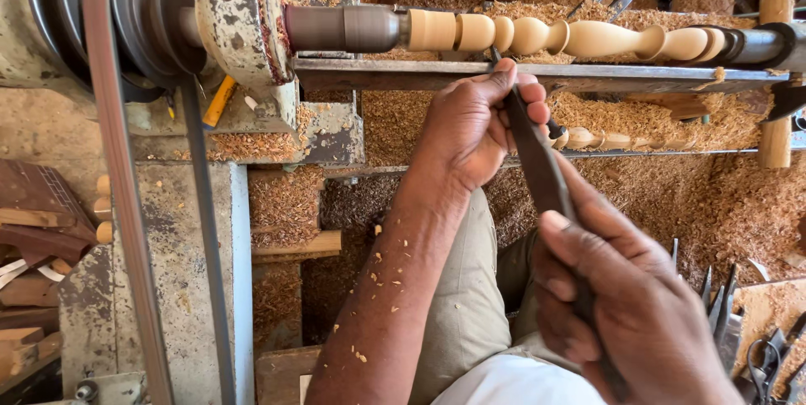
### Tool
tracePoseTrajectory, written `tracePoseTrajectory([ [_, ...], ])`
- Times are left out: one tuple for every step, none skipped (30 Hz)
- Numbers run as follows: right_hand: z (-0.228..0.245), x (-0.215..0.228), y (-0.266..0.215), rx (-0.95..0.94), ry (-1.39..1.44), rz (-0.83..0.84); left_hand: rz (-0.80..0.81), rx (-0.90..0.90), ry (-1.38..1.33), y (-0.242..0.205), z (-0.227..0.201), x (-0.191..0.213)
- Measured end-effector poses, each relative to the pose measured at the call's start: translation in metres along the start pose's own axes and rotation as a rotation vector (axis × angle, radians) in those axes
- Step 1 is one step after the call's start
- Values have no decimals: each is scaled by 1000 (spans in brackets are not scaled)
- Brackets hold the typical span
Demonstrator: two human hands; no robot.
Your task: The person shapes a spinning piece of wood on a lathe using various hand-held chisels and metal tools, then sands the detailed surface with a small piece of sandpaper.
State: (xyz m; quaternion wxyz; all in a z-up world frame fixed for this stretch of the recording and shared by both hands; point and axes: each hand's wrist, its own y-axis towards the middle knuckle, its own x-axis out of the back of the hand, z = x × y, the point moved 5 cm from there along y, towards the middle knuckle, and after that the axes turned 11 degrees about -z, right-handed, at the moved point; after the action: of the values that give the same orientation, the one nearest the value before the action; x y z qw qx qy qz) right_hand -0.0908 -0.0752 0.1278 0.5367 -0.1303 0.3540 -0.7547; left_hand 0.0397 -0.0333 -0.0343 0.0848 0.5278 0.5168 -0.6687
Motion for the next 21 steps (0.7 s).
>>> tracePoseTrajectory([
  [-4,-5,0,11,-50,-15,10,39,-9,-1,-2,0],
  [-10,-10,2,21,-99,-31,20,78,-18,-2,-6,1],
  [-16,-14,1,34,-148,-54,33,124,-26,-3,-6,2],
  [-20,-20,1,49,-93,-16,34,128,-25,-4,-9,3],
  [-24,-26,0,65,-37,22,35,133,-23,-4,-12,5],
  [-27,-32,-1,81,19,61,36,139,-20,-5,-14,6],
  [-30,-36,0,71,56,56,40,140,-17,-5,-16,7],
  [-33,-40,1,61,94,52,45,142,-14,-6,-17,7],
  [-35,-43,2,52,130,48,51,144,-12,-6,-17,7],
  [-36,-45,1,52,138,33,61,144,-9,-7,-18,6],
  [-37,-48,2,50,145,21,69,141,-7,-7,-19,6],
  [-38,-49,2,48,153,8,78,138,-4,-7,-20,6],
  [-38,-50,2,48,151,0,78,141,3,-7,-21,5],
  [-39,-51,3,48,148,-8,78,144,10,-6,-21,5],
  [-39,-51,3,45,145,-14,75,145,15,-5,-22,6],
  [-40,-52,3,48,154,-11,71,151,19,-5,-22,7],
  [-39,-52,2,51,161,-5,67,155,20,-4,-23,8],
  [-39,-52,2,53,167,0,63,159,20,-3,-23,8],
  [-40,-53,3,48,166,-12,62,167,17,-2,-23,8],
  [-40,-54,4,42,166,-23,60,175,13,-2,-22,8],
  [-40,-54,4,35,164,-34,58,182,8,-1,-22,9],
])
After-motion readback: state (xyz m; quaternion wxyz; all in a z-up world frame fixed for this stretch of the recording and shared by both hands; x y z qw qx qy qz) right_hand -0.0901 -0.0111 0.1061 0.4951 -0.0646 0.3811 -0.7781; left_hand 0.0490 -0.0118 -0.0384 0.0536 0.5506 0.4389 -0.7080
